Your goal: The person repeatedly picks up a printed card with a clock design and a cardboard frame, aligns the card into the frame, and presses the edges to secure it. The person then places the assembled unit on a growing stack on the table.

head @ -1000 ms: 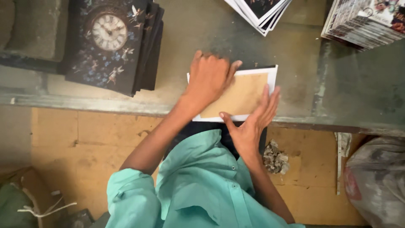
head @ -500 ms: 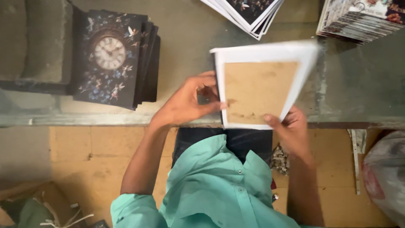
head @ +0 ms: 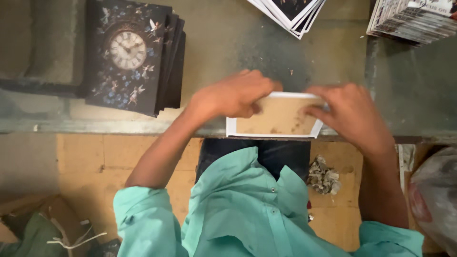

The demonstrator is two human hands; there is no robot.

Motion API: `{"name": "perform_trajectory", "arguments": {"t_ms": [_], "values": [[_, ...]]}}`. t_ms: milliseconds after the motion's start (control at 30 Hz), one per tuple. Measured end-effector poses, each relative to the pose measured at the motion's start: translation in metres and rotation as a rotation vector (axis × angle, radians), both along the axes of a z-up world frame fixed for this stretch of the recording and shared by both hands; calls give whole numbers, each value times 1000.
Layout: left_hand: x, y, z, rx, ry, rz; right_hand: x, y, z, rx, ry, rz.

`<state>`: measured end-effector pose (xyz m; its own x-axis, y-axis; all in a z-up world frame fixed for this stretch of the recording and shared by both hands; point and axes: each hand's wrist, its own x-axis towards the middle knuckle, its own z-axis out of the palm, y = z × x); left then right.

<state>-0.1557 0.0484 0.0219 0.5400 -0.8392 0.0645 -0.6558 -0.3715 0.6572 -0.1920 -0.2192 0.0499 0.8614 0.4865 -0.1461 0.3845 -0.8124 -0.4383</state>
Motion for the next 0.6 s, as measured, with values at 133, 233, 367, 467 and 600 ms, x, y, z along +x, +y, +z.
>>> {"name": "perform_trajectory", "arguments": {"t_ms": [133, 233, 367, 467, 600], "values": [[-24, -13, -17, 283, -169, 379, 3, 7, -23, 136, -259, -84], [-41, -19, -32, 193, -407, 443, 0, 11, -52, 54, -395, -33], [-55, -18, -47, 201, -414, 476, -10, 7, -79, 37, -391, 21], [-61, -17, -54, 190, -377, 445, -17, 4, -82, 0, -400, 8], [-64, -16, -61, 116, -291, 444, -16, 14, -70, -6, -232, -65]]}}
